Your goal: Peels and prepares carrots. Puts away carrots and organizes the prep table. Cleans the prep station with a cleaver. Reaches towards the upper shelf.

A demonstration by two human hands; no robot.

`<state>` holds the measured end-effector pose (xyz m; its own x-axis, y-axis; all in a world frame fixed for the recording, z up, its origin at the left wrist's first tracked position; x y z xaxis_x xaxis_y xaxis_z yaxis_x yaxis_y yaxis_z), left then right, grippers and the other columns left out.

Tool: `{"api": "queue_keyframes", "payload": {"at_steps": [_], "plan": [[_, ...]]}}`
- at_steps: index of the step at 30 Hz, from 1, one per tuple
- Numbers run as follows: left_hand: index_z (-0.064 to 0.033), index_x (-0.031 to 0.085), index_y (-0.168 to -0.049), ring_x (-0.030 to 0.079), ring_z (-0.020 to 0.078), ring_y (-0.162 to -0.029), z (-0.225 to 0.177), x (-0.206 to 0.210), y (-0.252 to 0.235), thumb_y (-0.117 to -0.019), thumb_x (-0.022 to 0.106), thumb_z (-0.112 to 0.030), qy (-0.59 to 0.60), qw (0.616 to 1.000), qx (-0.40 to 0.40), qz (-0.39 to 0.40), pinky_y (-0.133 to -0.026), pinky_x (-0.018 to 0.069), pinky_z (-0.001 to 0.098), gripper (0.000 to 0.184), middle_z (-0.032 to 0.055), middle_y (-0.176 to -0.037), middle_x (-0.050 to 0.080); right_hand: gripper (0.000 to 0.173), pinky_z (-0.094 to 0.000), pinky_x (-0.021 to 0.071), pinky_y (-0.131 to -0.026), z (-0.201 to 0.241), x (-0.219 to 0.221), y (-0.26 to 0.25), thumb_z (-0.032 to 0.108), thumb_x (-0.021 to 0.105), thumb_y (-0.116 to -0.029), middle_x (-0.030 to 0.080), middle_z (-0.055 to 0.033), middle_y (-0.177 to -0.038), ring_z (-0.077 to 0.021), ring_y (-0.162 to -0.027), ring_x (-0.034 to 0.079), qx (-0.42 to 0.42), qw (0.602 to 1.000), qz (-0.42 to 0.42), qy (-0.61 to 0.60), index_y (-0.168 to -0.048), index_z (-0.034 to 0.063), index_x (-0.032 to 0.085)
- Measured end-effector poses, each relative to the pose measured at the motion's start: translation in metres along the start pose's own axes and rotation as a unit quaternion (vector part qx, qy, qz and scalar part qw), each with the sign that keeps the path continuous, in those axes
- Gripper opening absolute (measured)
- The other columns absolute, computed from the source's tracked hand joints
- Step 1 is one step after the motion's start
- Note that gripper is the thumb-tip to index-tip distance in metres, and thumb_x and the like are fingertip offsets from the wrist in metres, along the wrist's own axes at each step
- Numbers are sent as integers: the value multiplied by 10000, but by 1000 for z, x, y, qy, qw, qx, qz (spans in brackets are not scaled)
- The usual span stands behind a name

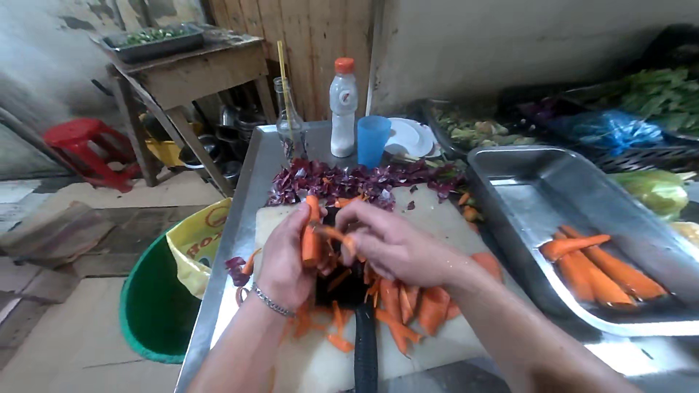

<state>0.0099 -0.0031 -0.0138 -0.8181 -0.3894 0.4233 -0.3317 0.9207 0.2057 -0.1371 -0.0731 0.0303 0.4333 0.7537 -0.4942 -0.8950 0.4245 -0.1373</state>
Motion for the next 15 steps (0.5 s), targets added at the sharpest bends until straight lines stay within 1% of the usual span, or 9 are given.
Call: {"api": "queue_keyframes", "payload": {"at_steps": [2, 4, 6, 8, 10, 11, 13, 14, 15], "plan": [[-166, 608, -1134, 465, 50, -452, -2, 3, 2, -1098, 352, -482, -1, 1000, -15, -9, -404, 419, 185, 408, -9, -705, 563, 283, -220, 406, -377, -2, -12, 1, 287, 398, -1107, 688, -1, -840, -75, -443, 480, 29, 998, -24, -58, -1295, 147, 557], [-164, 607, -1180, 461, 48, -450, -4, 4, 3, -1096, 354, -445, 9, 1000, -16, -9, -404, 424, 186, 387, -10, -712, 552, 334, -196, 392, -349, -3, -23, 2, 298, 348, -1119, 724, -27, -897, -73, -415, 475, 54, 992, -39, -110, -1369, 179, 534], [-157, 603, -1227, 476, 51, -450, -4, 2, 3, -1076, 381, -402, 26, 1000, -5, 5, -405, 443, 191, 364, -4, -713, 549, 380, -215, 388, -353, -3, -28, 3, 304, 355, -1126, 740, -34, -921, -95, -418, 484, 103, 990, -60, -82, -1471, 235, 500], [-150, 616, -1232, 468, 51, -449, -5, 2, 3, -1070, 356, -367, 38, 999, 1, 13, -403, 436, 192, 376, -1, -714, 553, 402, -217, 386, -343, -2, -25, 3, 283, 357, -1124, 737, -39, -918, -103, -405, 473, 108, 989, -61, -82, -1512, 252, 457], [-124, 619, -1219, 471, 61, -453, -7, 3, 1, -1096, 290, -358, 44, 999, 5, 6, -401, 442, 201, 422, 1, -719, 547, 349, -212, 376, -332, -2, -19, 3, 284, 403, -1113, 705, -25, -861, -96, -399, 454, 79, 991, -81, -75, -1445, 214, 483], [-130, 624, -1214, 473, 61, -463, -7, 2, 1, -1114, 268, -393, 47, 999, 5, 4, -406, 440, 198, 454, -2, -729, 546, 320, -223, 394, -345, -2, -17, 2, 289, 429, -1096, 694, -2, -844, -94, -419, 476, 63, 993, -91, -43, -1394, 192, 493], [-148, 638, -1150, 492, 62, -480, -7, 2, 1, -1118, 264, -449, 56, 998, 11, -6, -412, 443, 194, 481, -2, -738, 564, 292, -255, 457, -404, -2, -8, 2, 334, 508, -1053, 671, 31, -819, -88, -493, 542, 34, 993, -110, 30, -1298, 175, 514], [-152, 639, -1140, 511, 62, -492, -6, 2, 1, -1114, 284, -453, 50, 998, 24, -8, -422, 453, 196, 466, 0, -734, 583, 304, -279, 507, -451, -1, -1, 2, 345, 542, -1029, 672, 44, -835, -80, -556, 592, 9, 991, -116, 70, -1279, 174, 527], [-165, 655, -1163, 538, 60, -515, -6, 0, 2, -1103, 323, -459, 37, 998, 40, -6, -447, 471, 203, 447, -1, -738, 608, 322, -291, 554, -495, 2, 7, 3, 357, 565, -1007, 667, 54, -859, -68, -619, 629, -23, 987, -118, 107, -1271, 174, 541]]}}
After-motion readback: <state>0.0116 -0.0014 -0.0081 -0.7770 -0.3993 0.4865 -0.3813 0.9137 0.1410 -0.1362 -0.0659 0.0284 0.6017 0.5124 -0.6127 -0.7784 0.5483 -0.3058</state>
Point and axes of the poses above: each hand's wrist, its own y-axis away from the middle knuckle, its own x-axis out of the palm, z = x × y, the point moved 4 cm from there along -y, towards the middle knuckle
